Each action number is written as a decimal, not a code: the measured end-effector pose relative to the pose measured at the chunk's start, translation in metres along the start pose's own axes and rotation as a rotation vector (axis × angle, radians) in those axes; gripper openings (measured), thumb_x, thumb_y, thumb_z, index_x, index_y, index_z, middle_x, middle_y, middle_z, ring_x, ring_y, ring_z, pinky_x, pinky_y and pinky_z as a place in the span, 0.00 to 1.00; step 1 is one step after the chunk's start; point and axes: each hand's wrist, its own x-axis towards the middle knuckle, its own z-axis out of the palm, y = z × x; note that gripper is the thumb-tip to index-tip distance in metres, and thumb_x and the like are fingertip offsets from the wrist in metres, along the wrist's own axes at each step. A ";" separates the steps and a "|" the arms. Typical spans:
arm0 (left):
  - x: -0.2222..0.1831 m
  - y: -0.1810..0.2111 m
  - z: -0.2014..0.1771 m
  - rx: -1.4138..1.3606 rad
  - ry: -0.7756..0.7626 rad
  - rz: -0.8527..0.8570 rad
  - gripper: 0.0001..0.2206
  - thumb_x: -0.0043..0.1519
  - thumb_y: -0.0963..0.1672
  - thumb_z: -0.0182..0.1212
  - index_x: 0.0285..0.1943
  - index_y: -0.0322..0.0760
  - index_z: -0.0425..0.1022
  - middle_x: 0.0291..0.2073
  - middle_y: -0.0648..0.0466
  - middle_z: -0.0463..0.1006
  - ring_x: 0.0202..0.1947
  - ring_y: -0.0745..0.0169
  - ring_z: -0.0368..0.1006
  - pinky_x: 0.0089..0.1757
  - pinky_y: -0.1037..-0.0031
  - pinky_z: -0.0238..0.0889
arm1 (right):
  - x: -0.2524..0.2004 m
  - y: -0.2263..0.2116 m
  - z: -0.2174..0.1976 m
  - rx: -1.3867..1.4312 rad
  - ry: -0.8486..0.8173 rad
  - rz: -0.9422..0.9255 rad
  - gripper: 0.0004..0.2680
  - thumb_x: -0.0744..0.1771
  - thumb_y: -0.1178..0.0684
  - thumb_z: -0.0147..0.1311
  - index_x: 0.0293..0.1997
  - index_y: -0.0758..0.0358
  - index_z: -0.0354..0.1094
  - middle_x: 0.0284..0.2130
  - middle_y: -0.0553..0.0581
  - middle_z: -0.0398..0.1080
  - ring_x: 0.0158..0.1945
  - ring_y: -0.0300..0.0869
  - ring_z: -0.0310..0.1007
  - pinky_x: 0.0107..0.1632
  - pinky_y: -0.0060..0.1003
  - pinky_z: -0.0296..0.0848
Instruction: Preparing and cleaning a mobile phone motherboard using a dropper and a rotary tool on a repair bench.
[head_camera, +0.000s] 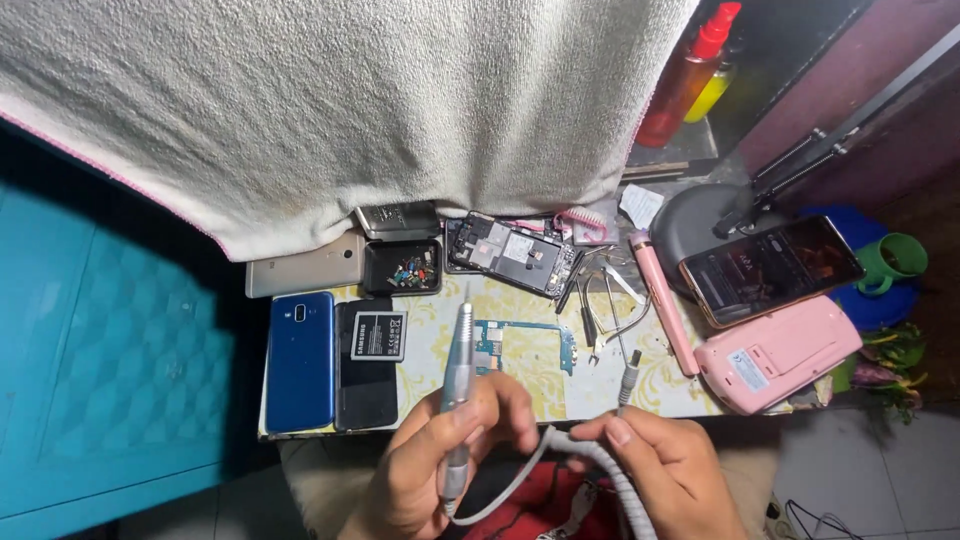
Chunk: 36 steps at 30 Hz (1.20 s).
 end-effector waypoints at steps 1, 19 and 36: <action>-0.002 0.011 0.004 0.103 -0.047 0.001 0.15 0.66 0.48 0.51 0.29 0.37 0.59 0.32 0.48 0.65 0.30 0.60 0.64 0.37 0.70 0.55 | 0.001 0.003 -0.006 -0.257 0.076 -0.200 0.15 0.67 0.47 0.49 0.32 0.58 0.88 0.22 0.50 0.87 0.26 0.34 0.84 0.35 0.27 0.76; -0.057 0.102 -0.065 -0.097 -0.149 0.326 0.20 0.69 0.49 0.78 0.35 0.36 0.70 0.25 0.55 0.68 0.16 0.68 0.62 0.16 0.75 0.53 | -0.056 0.114 -0.180 0.850 0.641 -0.515 0.17 0.75 0.46 0.53 0.26 0.42 0.53 0.24 0.29 0.51 0.30 0.15 0.48 0.38 0.09 0.49; 0.013 -0.034 0.027 1.165 -0.048 0.382 0.14 0.66 0.45 0.56 0.58 0.35 0.74 0.49 0.47 0.79 0.49 0.56 0.77 0.50 0.71 0.71 | 0.006 -0.006 0.027 0.292 0.493 -0.082 0.10 0.70 0.48 0.51 0.34 0.63 0.66 0.10 0.57 0.62 0.12 0.39 0.61 0.18 0.32 0.61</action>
